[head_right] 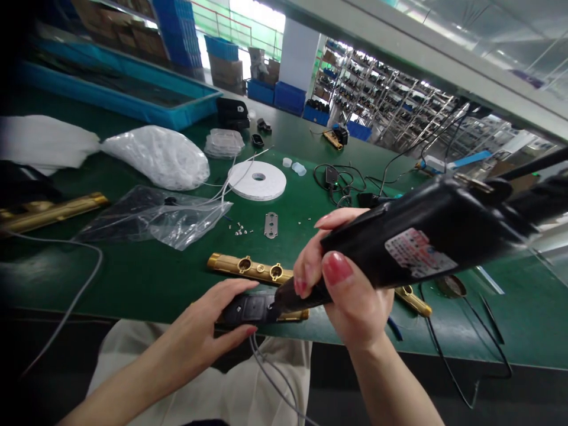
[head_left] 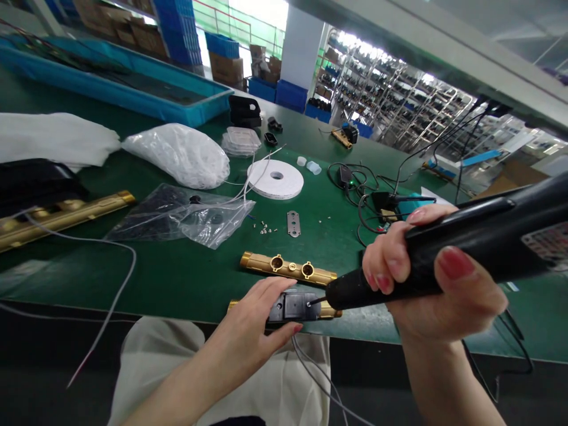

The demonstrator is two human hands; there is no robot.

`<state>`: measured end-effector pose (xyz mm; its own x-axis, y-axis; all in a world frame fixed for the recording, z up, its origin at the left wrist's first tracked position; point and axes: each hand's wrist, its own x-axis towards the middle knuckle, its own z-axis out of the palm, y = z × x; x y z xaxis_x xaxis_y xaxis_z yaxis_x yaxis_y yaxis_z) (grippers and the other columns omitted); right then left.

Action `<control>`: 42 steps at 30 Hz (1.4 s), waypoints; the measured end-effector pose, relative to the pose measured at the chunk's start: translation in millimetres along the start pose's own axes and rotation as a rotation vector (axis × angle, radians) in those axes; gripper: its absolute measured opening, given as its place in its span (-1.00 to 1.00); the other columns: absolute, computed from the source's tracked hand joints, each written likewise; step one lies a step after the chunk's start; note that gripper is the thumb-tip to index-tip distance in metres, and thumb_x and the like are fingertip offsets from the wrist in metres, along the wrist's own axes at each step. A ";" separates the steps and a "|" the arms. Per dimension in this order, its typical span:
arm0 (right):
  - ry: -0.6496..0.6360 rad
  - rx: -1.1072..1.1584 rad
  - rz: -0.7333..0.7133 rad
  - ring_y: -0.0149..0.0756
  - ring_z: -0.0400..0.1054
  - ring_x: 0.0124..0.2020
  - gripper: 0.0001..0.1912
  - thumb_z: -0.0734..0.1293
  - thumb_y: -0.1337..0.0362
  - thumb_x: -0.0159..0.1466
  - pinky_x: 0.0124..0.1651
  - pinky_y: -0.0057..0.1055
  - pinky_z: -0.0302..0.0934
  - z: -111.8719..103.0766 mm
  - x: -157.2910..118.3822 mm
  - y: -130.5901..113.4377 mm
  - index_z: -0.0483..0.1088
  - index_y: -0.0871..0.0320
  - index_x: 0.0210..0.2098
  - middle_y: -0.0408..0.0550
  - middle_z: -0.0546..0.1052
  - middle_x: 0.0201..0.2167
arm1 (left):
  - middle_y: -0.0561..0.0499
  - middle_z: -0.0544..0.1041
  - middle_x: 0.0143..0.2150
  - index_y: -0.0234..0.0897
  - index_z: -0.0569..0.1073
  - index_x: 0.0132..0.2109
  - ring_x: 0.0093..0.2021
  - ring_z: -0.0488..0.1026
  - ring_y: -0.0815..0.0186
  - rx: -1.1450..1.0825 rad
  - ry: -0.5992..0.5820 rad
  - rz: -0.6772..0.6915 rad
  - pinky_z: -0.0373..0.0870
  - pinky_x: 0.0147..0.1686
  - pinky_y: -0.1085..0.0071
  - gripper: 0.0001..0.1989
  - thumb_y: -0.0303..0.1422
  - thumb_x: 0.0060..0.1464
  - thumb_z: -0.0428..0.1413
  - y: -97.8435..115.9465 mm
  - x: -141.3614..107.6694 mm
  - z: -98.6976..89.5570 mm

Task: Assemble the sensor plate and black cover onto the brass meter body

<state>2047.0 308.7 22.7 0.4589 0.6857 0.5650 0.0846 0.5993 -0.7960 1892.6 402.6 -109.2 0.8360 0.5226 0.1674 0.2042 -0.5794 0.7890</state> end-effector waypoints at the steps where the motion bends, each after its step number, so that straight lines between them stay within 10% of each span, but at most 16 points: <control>1: 0.008 -0.007 -0.005 -0.47 0.14 -0.74 -0.77 0.35 0.19 0.12 -0.69 -0.51 0.08 -0.1 0.9 -1.8 0.24 0.11 -0.30 -0.28 0.27 -0.68 | 0.07 0.32 0.11 -0.03 0.24 0.10 0.11 0.26 0.22 0.000 0.008 0.021 0.21 0.14 0.21 -0.54 -0.31 0.06 0.16 2.8 2.2 0.2; 11: 0.092 0.036 -0.062 -0.48 0.13 -0.74 -0.83 0.34 0.25 0.10 -0.70 -0.52 0.05 -3.6 6.4 -18.4 0.29 0.14 -0.33 -0.26 0.26 -0.69 | 0.07 0.48 -0.31 -0.23 0.49 -0.31 -0.22 0.38 0.31 -0.100 0.075 0.175 0.28 -0.17 0.38 -0.89 -0.48 0.12 0.09 18.3 28.3 8.1; 22: 0.125 0.158 -0.154 -0.53 0.15 -0.71 -0.75 0.40 0.19 0.09 -0.67 -0.54 0.08 -14.7 8.8 -29.9 0.31 0.17 -0.33 -0.26 0.31 -0.69 | 0.11 0.48 -0.47 -0.31 0.48 -0.34 -0.47 0.35 0.50 -1.069 0.107 -0.404 0.26 -0.44 0.62 -0.78 -0.27 -0.09 0.29 17.0 27.2 -2.5; 42: 0.165 0.151 -0.213 -0.52 0.12 -0.71 -0.81 0.29 0.22 0.14 -0.66 -0.55 0.05 3.1 9.0 -20.4 0.31 0.18 -0.29 -0.25 0.26 -0.69 | 0.02 0.54 -0.40 -0.32 0.51 -0.35 -0.39 0.40 0.42 -0.906 0.107 -0.303 0.28 -0.36 0.55 -0.76 -0.20 0.00 0.21 7.3 21.9 -1.6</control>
<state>2046.7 304.0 44.6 0.5837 0.4686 0.6631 0.0676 0.7857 -0.6149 1911.5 410.8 -98.8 0.7522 0.6511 -0.1008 -0.1048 0.2694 0.9573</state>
